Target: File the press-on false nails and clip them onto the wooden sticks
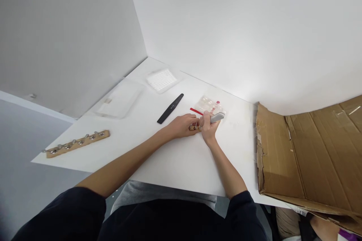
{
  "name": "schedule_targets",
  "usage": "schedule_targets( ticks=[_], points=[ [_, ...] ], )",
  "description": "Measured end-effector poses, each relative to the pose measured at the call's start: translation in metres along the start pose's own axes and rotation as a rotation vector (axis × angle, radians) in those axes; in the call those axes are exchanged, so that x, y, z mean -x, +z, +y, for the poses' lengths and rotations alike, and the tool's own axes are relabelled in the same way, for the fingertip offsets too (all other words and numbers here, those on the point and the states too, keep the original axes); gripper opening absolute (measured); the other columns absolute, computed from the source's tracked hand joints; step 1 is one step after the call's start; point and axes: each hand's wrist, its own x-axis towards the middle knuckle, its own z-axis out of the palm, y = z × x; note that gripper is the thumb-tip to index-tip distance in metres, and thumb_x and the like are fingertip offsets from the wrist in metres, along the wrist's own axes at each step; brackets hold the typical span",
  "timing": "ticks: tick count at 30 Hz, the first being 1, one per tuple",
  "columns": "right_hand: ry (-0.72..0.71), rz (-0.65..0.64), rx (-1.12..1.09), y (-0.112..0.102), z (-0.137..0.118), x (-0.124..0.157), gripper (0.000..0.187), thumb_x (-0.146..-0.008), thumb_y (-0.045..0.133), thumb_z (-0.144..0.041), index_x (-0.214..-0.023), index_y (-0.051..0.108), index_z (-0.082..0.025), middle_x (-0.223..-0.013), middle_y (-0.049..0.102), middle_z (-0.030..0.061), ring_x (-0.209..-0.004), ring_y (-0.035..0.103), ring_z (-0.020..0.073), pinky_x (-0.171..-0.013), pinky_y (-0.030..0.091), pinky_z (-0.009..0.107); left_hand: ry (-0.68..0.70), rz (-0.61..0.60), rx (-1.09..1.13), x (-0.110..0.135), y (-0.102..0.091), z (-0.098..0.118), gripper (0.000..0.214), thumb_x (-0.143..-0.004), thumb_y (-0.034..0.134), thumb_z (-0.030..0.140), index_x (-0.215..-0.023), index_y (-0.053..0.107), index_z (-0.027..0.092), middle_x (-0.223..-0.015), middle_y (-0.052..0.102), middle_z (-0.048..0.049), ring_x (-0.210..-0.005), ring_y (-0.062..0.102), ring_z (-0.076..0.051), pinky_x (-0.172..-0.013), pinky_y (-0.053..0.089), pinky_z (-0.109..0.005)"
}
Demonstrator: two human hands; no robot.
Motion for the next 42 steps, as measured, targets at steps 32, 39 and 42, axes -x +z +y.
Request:
schedule_targets(
  ticks=[32, 39, 42],
  points=[
    [0.190, 0.538, -0.066, -0.115, 0.010, -0.018, 0.057, -0.090, 0.067, -0.052, -0.064, 0.022, -0.030, -0.048, 0.019, -0.0120, -0.041, 0.019, 0.0068, -0.036, 0.017, 0.024, -0.003, 0.116, -0.223, -0.077, -0.038, 0.022, 0.023, -0.098, 0.054, 0.036, -0.113, 0.066, 0.024, -0.116, 0.070, -0.0064, -0.101, 0.067, -0.024, -0.078, 0.051, -0.035],
    [0.186, 0.528, -0.127, -0.109, 0.000, -0.017, 0.054, -0.093, 0.063, -0.045, -0.063, 0.021, -0.029, -0.052, 0.018, -0.0109, -0.044, 0.018, 0.0070, -0.039, 0.016, 0.025, -0.055, 0.019, -0.430, -0.133, -0.036, 0.026, 0.023, -0.099, 0.049, 0.023, -0.113, 0.067, 0.022, -0.117, 0.070, -0.0099, -0.115, 0.064, -0.028, -0.080, 0.051, -0.035],
    [0.179, 0.541, -0.149, -0.110, -0.003, -0.018, 0.054, -0.094, 0.063, -0.044, -0.063, 0.021, -0.029, -0.052, 0.017, -0.0107, -0.044, 0.018, 0.0073, -0.040, 0.016, 0.026, -0.005, 0.015, -0.454, -0.136, -0.030, 0.030, 0.024, -0.101, 0.050, 0.026, -0.117, 0.067, 0.023, -0.121, 0.069, -0.0097, -0.118, 0.063, -0.028, -0.084, 0.052, -0.035]
  ],
)
